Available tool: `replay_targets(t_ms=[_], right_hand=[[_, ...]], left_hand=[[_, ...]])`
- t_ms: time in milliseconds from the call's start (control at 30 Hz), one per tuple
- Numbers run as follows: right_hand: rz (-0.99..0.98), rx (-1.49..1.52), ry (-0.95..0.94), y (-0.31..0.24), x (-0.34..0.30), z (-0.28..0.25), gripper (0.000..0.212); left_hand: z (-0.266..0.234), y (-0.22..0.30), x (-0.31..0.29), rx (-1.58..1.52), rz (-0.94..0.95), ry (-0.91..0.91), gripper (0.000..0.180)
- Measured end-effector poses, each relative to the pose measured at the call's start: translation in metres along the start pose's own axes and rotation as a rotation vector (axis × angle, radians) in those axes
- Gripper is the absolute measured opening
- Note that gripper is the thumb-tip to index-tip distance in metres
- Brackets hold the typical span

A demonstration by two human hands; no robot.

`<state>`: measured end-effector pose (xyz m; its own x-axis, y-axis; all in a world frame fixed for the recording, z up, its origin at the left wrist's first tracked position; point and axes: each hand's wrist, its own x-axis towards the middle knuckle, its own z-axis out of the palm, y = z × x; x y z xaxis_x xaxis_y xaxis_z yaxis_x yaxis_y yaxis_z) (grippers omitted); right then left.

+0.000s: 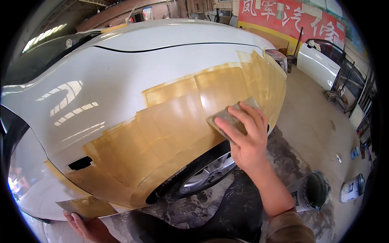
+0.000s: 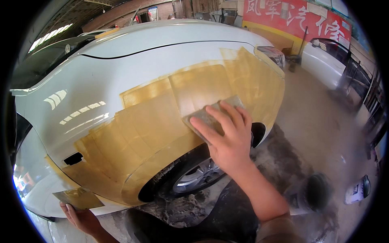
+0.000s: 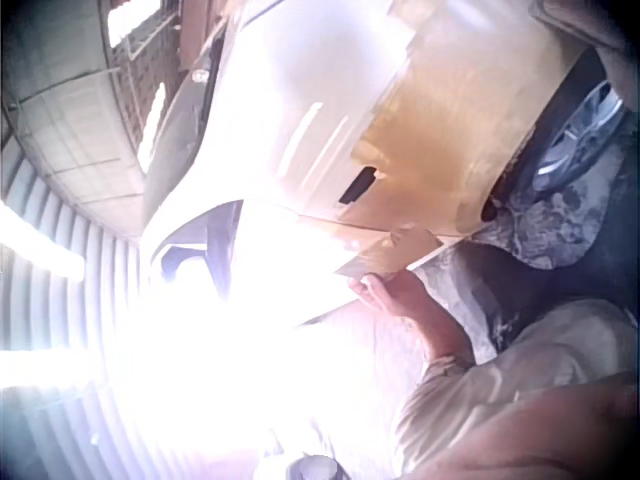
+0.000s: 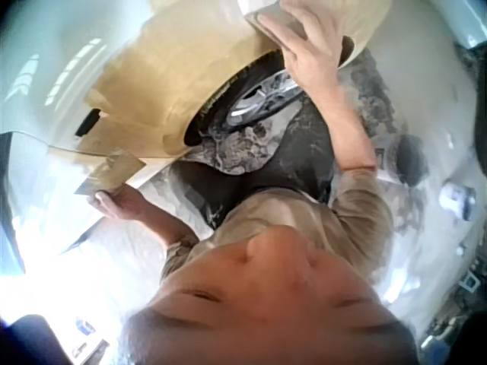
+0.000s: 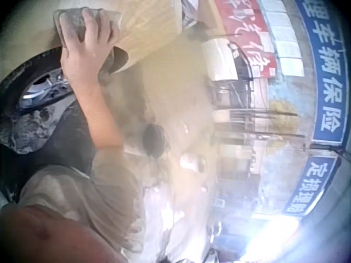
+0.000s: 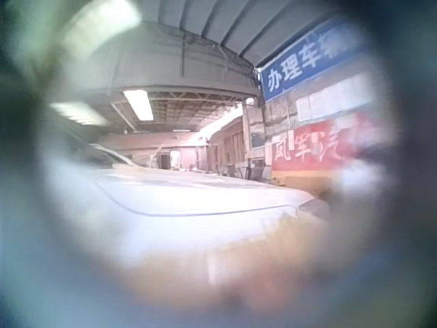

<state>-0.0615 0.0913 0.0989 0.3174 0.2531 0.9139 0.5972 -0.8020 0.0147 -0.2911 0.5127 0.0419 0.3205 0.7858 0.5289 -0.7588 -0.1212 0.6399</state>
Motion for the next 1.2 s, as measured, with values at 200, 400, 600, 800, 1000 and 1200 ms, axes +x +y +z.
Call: replay_targets(t_ms=[200,400,600,800,1000,1200], right_hand=[[0.038,0.023,-0.073,-0.002,-0.030,-0.015,0.046],[0.100,0.112,0.052,0.051,0.022,-0.030,0.045],[0.081,0.168,-0.054,0.087,0.077,-0.017,0.042],[0.062,0.164,0.014,0.086,0.064,0.001,0.045],[0.035,0.123,0.060,0.081,0.029,0.001,0.051],[0.084,0.089,0.050,0.063,-0.007,-0.007,0.053]], left_hand=[[0.048,-0.004,-0.027,-0.074,-0.121,-0.253,0.031],[0.068,-0.016,-0.049,-0.170,-0.177,-0.300,0.029],[0.076,-0.020,-0.069,-0.176,-0.200,-0.270,0.031],[0.086,-0.016,-0.079,-0.164,-0.235,-0.250,0.030],[0.099,-0.020,-0.083,-0.174,-0.266,-0.316,0.030],[0.128,-0.026,-0.098,-0.185,-0.271,-0.308,0.023]])
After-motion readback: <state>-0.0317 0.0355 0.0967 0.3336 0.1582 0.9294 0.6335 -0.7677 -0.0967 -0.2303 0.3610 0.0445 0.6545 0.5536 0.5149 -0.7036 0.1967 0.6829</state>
